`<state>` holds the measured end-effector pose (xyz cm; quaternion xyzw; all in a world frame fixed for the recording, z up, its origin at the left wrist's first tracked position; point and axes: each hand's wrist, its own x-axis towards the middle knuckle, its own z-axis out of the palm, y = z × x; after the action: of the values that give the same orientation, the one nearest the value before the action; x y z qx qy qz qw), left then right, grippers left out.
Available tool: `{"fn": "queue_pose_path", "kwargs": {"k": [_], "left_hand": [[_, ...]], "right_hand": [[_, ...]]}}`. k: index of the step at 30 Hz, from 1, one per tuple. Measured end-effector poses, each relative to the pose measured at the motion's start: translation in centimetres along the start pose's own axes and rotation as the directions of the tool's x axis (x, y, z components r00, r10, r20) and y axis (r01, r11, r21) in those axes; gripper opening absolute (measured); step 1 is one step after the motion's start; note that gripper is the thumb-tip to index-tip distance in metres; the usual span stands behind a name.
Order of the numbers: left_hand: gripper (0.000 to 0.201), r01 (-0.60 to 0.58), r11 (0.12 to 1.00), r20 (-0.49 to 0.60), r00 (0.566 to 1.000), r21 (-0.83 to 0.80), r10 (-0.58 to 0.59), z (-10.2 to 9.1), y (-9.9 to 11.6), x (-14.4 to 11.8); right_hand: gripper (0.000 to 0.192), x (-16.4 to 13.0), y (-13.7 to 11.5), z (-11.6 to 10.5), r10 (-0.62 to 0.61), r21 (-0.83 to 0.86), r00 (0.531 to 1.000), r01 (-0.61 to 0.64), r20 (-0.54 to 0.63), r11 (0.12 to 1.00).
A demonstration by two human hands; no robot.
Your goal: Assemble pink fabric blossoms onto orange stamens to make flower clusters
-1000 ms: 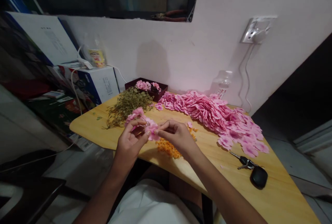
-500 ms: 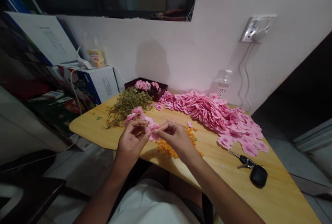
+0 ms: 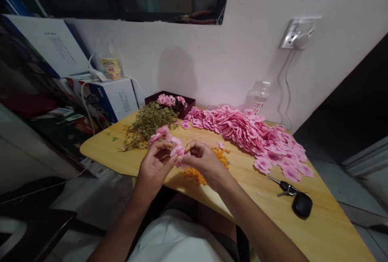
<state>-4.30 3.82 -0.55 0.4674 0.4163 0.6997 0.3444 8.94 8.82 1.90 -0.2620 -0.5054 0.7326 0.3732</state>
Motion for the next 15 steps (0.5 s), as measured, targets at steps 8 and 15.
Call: {"fn": "queue_pose_path", "kwargs": {"k": [8, 15], "left_hand": [[0.024, 0.021, 0.997, -0.048, 0.999, -0.076, -0.025, 0.13, 0.17, -0.10], [0.030, 0.142, 0.976, -0.058, 0.986, -0.166, -0.154, 0.21, 0.07, -0.02]], "right_hand": [[0.025, 0.16, 0.39, -0.45, -0.139, -0.145, 0.982, 0.121, -0.126, 0.982], [0.015, -0.09, 0.64, -0.59, -0.323, -0.310, 0.937, 0.271, -0.132, 0.911]]}}
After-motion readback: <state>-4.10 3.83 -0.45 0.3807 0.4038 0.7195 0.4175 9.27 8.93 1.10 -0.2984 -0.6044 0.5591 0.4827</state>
